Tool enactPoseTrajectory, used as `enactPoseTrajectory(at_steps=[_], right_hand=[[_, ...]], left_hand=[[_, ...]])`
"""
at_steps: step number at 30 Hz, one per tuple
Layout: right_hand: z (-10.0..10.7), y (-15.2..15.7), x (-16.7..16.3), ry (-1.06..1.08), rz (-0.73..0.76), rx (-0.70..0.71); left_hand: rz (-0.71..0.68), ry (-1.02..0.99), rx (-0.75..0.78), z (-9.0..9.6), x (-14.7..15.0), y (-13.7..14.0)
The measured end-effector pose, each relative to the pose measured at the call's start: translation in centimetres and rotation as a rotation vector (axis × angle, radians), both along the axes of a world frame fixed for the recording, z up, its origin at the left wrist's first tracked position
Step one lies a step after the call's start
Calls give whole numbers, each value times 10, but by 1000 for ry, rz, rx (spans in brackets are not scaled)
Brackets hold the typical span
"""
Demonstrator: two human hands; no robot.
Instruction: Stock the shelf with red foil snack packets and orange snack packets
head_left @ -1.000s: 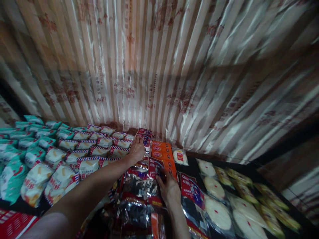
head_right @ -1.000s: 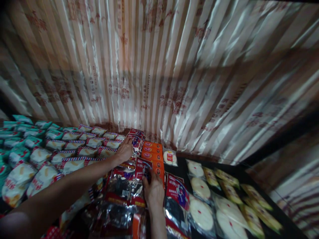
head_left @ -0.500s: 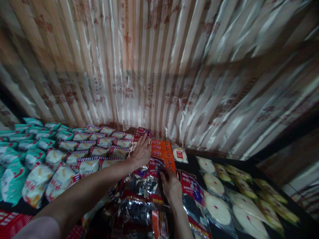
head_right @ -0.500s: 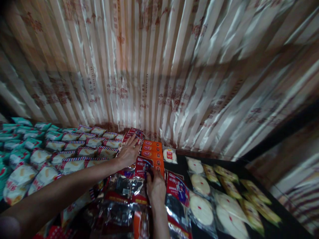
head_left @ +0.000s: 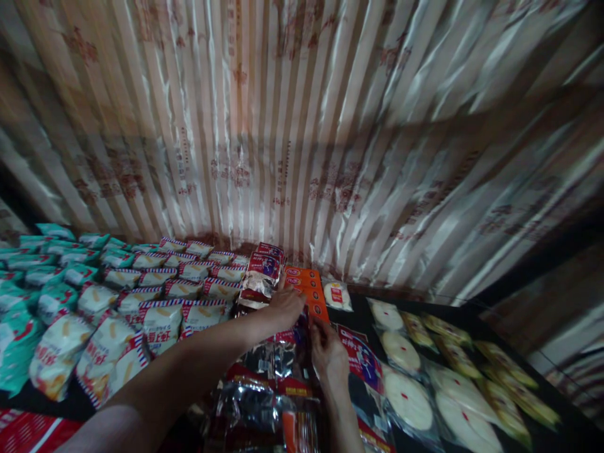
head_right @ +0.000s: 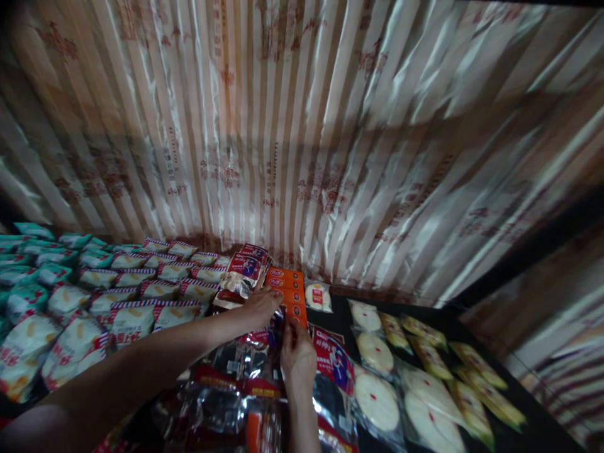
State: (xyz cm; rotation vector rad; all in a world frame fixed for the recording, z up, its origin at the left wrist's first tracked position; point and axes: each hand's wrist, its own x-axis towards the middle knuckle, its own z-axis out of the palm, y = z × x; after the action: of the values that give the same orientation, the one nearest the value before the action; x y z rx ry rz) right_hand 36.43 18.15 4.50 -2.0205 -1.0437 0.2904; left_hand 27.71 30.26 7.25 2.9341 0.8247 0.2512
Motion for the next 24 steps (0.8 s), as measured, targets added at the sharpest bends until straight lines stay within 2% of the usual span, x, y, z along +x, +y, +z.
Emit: enactPoseTrajectory(at_steps=[6, 10, 13, 16, 19, 24], right_hand=[[8, -3, 2, 106, -90, 63], [18, -7, 7, 227, -75, 55], [25, -11, 11, 423, 2, 76], [32, -15, 10, 714, 179, 116], [37, -19, 5, 865, 308, 121], [40, -17, 2, 957, 292, 180]], left_hand=[[-54, -36, -74, 34, -7, -8], [-109, -111, -130, 60, -14, -16], [-111, -216, -205, 73, -17, -14], [-57, -301, -235, 79, -21, -4], [-22, -355, -251, 83, -29, 6], [-18, -416, -213, 95, -43, 12]])
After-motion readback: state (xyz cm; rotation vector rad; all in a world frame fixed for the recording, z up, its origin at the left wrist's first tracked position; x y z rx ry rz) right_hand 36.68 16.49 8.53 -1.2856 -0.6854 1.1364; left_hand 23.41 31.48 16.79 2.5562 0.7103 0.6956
